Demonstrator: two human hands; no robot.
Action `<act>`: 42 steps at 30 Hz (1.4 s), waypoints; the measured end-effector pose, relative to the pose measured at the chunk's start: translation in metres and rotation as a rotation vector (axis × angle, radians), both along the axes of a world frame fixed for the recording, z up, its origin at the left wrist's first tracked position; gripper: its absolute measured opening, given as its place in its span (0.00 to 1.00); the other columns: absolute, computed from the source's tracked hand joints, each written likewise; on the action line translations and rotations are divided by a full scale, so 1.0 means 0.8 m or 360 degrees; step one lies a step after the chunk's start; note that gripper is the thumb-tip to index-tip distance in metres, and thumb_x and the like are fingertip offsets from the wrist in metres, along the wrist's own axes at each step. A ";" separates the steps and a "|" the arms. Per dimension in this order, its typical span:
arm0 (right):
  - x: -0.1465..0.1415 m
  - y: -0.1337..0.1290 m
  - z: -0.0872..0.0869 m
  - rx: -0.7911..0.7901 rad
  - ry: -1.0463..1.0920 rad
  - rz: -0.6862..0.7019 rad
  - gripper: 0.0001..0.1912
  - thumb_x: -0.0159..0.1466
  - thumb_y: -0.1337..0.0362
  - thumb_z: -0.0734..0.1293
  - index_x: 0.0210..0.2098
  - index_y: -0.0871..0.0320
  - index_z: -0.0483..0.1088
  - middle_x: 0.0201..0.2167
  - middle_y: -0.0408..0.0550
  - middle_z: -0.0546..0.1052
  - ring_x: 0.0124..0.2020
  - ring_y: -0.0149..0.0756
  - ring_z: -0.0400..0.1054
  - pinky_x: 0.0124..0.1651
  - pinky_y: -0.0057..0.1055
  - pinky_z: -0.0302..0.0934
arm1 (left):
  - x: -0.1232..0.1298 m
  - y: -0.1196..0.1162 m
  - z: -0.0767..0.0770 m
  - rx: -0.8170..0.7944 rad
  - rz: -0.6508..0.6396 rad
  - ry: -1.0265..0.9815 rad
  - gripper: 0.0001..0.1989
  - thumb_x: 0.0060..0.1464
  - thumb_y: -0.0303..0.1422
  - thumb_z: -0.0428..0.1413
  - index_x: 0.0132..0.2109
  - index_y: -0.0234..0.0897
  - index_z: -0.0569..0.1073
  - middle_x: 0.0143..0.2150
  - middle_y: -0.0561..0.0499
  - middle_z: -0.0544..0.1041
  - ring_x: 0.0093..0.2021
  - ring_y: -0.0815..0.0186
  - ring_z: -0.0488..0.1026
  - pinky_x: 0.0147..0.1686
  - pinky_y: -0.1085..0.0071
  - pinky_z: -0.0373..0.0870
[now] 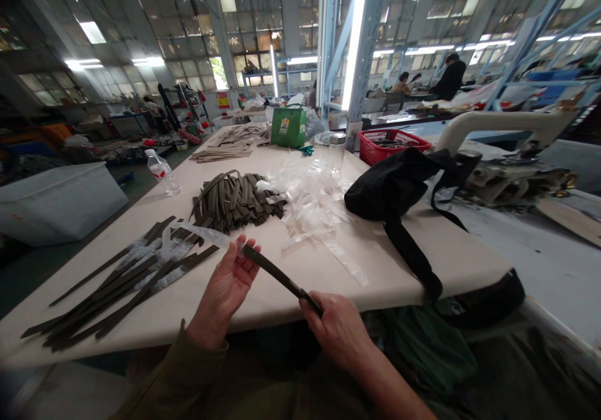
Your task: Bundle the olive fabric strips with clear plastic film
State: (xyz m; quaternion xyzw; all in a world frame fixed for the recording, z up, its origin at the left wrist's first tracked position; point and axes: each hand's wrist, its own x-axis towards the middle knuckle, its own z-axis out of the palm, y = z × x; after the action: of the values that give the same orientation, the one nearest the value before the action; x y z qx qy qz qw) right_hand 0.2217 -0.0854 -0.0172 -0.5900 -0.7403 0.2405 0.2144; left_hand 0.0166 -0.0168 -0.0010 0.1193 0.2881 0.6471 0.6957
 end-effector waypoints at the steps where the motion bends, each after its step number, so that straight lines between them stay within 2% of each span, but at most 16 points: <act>1: -0.002 0.000 0.001 0.0000 -0.0013 0.0007 0.21 0.67 0.53 0.54 0.23 0.56 0.63 0.21 0.47 0.73 0.23 0.37 0.66 0.27 0.29 0.52 | 0.001 -0.001 -0.001 0.0007 -0.0001 0.0021 0.09 0.52 0.33 0.62 0.41 0.35 0.77 0.37 0.47 0.81 0.39 0.64 0.79 0.44 0.68 0.74; 4: -0.008 0.001 0.005 -0.0019 -0.0035 0.0032 0.21 0.67 0.54 0.54 0.24 0.57 0.65 0.21 0.47 0.74 0.23 0.36 0.66 0.27 0.28 0.52 | 0.002 -0.002 -0.003 0.0052 -0.0016 0.0094 0.11 0.49 0.35 0.64 0.40 0.35 0.78 0.37 0.47 0.81 0.39 0.64 0.78 0.44 0.68 0.74; 8: -0.008 0.007 0.015 -0.0067 -0.0063 0.0102 0.20 0.67 0.56 0.55 0.24 0.57 0.67 0.21 0.46 0.74 0.22 0.34 0.66 0.27 0.28 0.52 | -0.006 -0.001 -0.001 0.0249 0.0032 0.0344 0.15 0.45 0.38 0.66 0.38 0.33 0.78 0.36 0.46 0.82 0.39 0.64 0.78 0.44 0.68 0.73; 12: -0.002 0.009 0.031 -0.0105 -0.0103 0.0180 0.20 0.67 0.57 0.56 0.22 0.57 0.66 0.19 0.46 0.73 0.21 0.34 0.66 0.26 0.27 0.51 | -0.017 0.003 -0.001 0.0309 0.0115 0.0600 0.14 0.46 0.38 0.65 0.38 0.32 0.79 0.32 0.47 0.81 0.35 0.66 0.77 0.39 0.71 0.72; 18: -0.006 0.014 0.050 -0.0168 -0.0183 0.0255 0.19 0.66 0.59 0.56 0.21 0.58 0.66 0.19 0.46 0.74 0.19 0.32 0.65 0.25 0.27 0.49 | -0.013 0.004 -0.009 0.0193 0.0138 0.0451 0.13 0.47 0.38 0.64 0.37 0.33 0.79 0.32 0.48 0.80 0.32 0.69 0.76 0.36 0.74 0.72; 25: -0.007 0.017 0.047 -0.0233 -0.0111 0.0236 0.20 0.66 0.60 0.57 0.21 0.58 0.67 0.18 0.46 0.74 0.19 0.32 0.67 0.25 0.27 0.51 | -0.010 0.004 -0.014 0.0267 0.0196 0.0616 0.16 0.46 0.41 0.64 0.37 0.32 0.79 0.31 0.48 0.80 0.34 0.69 0.75 0.40 0.72 0.71; 27: -0.012 0.016 0.043 -0.0279 0.0029 0.0254 0.19 0.65 0.60 0.57 0.22 0.58 0.68 0.17 0.45 0.74 0.19 0.33 0.67 0.25 0.26 0.53 | -0.001 -0.001 -0.018 0.0260 0.0131 0.0587 0.17 0.47 0.41 0.63 0.38 0.32 0.79 0.32 0.47 0.80 0.34 0.67 0.76 0.41 0.70 0.71; 30: -0.023 0.018 0.034 -0.0408 0.0352 0.0230 0.19 0.66 0.58 0.56 0.25 0.58 0.70 0.17 0.43 0.74 0.18 0.32 0.67 0.23 0.25 0.56 | 0.021 -0.014 -0.028 0.0264 -0.0069 0.0578 0.17 0.50 0.42 0.62 0.39 0.31 0.79 0.34 0.45 0.81 0.35 0.66 0.76 0.40 0.70 0.71; 33: -0.031 0.023 0.023 -0.0457 0.0719 0.0221 0.19 0.67 0.56 0.55 0.33 0.60 0.71 0.20 0.44 0.75 0.19 0.32 0.69 0.24 0.25 0.60 | 0.037 -0.026 -0.036 0.0326 -0.0338 0.0700 0.18 0.52 0.42 0.60 0.40 0.30 0.79 0.36 0.43 0.81 0.32 0.66 0.74 0.35 0.71 0.70; 35: -0.032 0.024 0.015 -0.0409 0.0872 0.0236 0.19 0.68 0.55 0.55 0.37 0.61 0.70 0.24 0.46 0.76 0.21 0.33 0.70 0.26 0.26 0.62 | 0.038 -0.029 -0.037 0.0375 -0.0434 0.0781 0.18 0.53 0.42 0.59 0.40 0.29 0.79 0.36 0.42 0.80 0.31 0.66 0.73 0.32 0.71 0.69; 39: -0.029 0.021 0.004 -0.0357 0.0879 0.0231 0.18 0.68 0.55 0.55 0.39 0.60 0.69 0.27 0.47 0.77 0.22 0.34 0.71 0.28 0.27 0.63 | 0.033 -0.031 -0.037 0.0401 -0.0377 0.0840 0.18 0.53 0.42 0.58 0.40 0.30 0.80 0.39 0.42 0.80 0.38 0.61 0.75 0.39 0.69 0.69; 40: -0.028 0.020 0.003 -0.0333 0.0863 0.0220 0.17 0.68 0.55 0.55 0.38 0.60 0.69 0.26 0.46 0.77 0.22 0.33 0.71 0.28 0.27 0.63 | 0.034 -0.033 -0.038 0.0392 -0.0401 0.0872 0.18 0.53 0.43 0.59 0.40 0.30 0.80 0.37 0.42 0.80 0.38 0.62 0.75 0.39 0.69 0.69; 42: -0.028 0.020 0.001 -0.0251 0.0845 0.0188 0.17 0.68 0.56 0.55 0.34 0.60 0.69 0.23 0.45 0.76 0.21 0.33 0.70 0.28 0.27 0.63 | 0.038 -0.037 -0.039 0.0380 -0.0548 0.0904 0.20 0.53 0.44 0.58 0.42 0.31 0.80 0.30 0.45 0.79 0.30 0.64 0.74 0.34 0.69 0.69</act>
State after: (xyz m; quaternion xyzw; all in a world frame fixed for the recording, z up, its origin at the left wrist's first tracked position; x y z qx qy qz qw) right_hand 0.1989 -0.0697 -0.0165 -0.4771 -0.6703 0.4556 0.3399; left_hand 0.0470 -0.0467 -0.0325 0.4218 0.3681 0.4905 0.6678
